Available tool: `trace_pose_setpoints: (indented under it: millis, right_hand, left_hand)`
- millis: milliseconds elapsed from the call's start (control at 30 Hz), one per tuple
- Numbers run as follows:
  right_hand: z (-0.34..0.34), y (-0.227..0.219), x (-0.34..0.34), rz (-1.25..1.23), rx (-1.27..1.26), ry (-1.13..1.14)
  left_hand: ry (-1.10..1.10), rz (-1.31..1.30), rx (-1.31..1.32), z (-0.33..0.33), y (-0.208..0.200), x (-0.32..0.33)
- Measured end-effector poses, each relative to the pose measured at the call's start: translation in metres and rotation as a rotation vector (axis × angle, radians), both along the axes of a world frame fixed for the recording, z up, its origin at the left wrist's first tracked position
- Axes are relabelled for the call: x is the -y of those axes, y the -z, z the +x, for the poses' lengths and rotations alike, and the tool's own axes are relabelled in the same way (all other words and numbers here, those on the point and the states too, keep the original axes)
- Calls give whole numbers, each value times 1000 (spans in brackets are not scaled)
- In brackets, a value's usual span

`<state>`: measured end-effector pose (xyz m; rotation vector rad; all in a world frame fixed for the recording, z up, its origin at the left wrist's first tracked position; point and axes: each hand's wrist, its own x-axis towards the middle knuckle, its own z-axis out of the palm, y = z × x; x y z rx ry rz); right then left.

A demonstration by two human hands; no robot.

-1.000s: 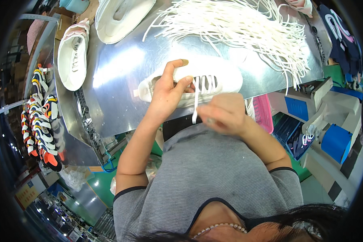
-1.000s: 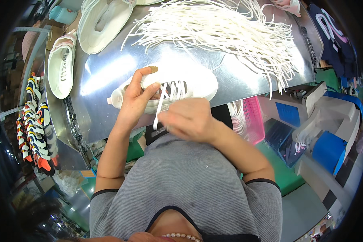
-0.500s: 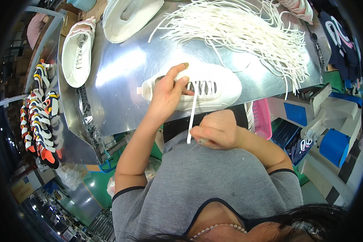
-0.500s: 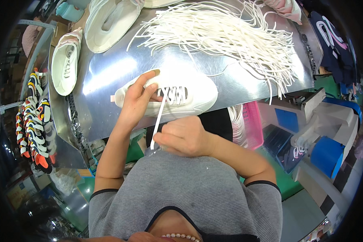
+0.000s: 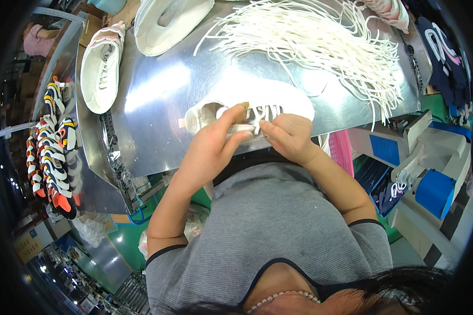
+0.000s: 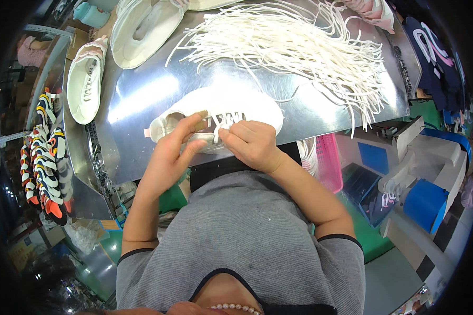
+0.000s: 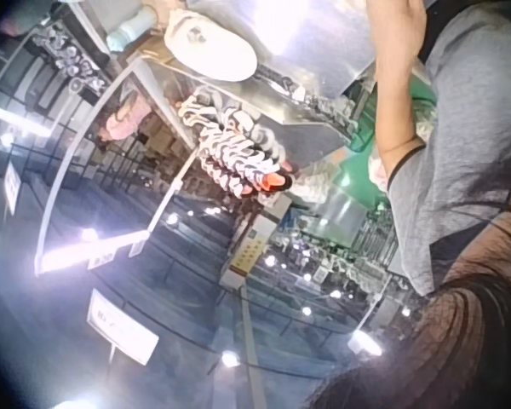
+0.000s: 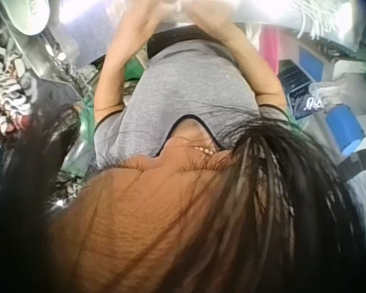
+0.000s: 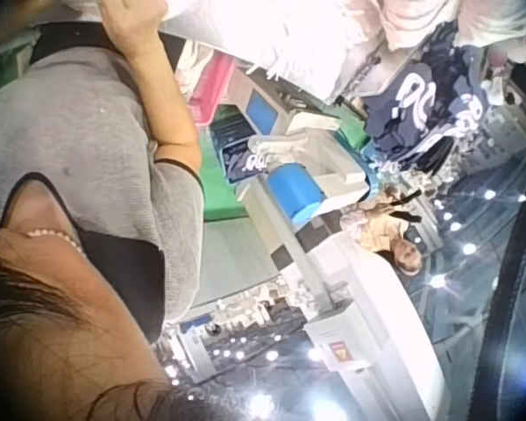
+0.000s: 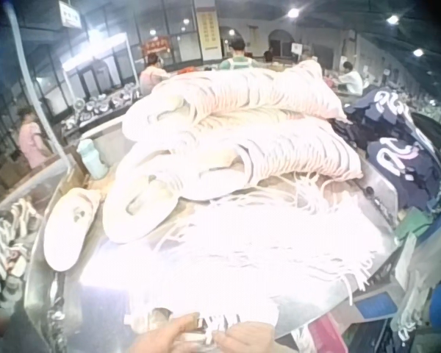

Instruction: The person laces a white shoe upper by hand, threading long white shoelaces through the eyelets one by one. The person works on one shoe at a time, pulling the laces through to even them out and finishing the lacing for each unit before picking up the next one from a stack of uppers.

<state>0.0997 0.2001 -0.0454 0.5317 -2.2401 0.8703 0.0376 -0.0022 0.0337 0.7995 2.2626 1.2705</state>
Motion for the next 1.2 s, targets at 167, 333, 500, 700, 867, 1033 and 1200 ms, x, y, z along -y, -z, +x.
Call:
trace_pose_setpoints:
  millis: [167, 333, 500, 700, 867, 1033, 1200]
  right_hand:
    - [-1, -6, -6, 92, 21, -63]
    - [1, -11, -12, 149, 48, -131]
    - [6, -7, -18, -47, 167, -144]
    - [21, -12, 0, 45, 218, -145]
    - [62, -30, -4, -627, 650, -2]
    - [36, -40, -21, -810, 1133, 101]
    - [23, -15, 12, -618, 921, 105]
  left_hand:
    - [-38, 14, -26, 7, 9, 2]
    - [-8, 16, -61, 10, 9, 0]
    - [-11, -48, -124, 10, 5, 3]
    - [-51, -95, -66, 8, 4, 4]
    - [-88, -101, -126, 8, 9, 3]
    - [-99, -128, -156, 13, 10, -5]
    - [-118, -85, -226, 16, 14, -8]
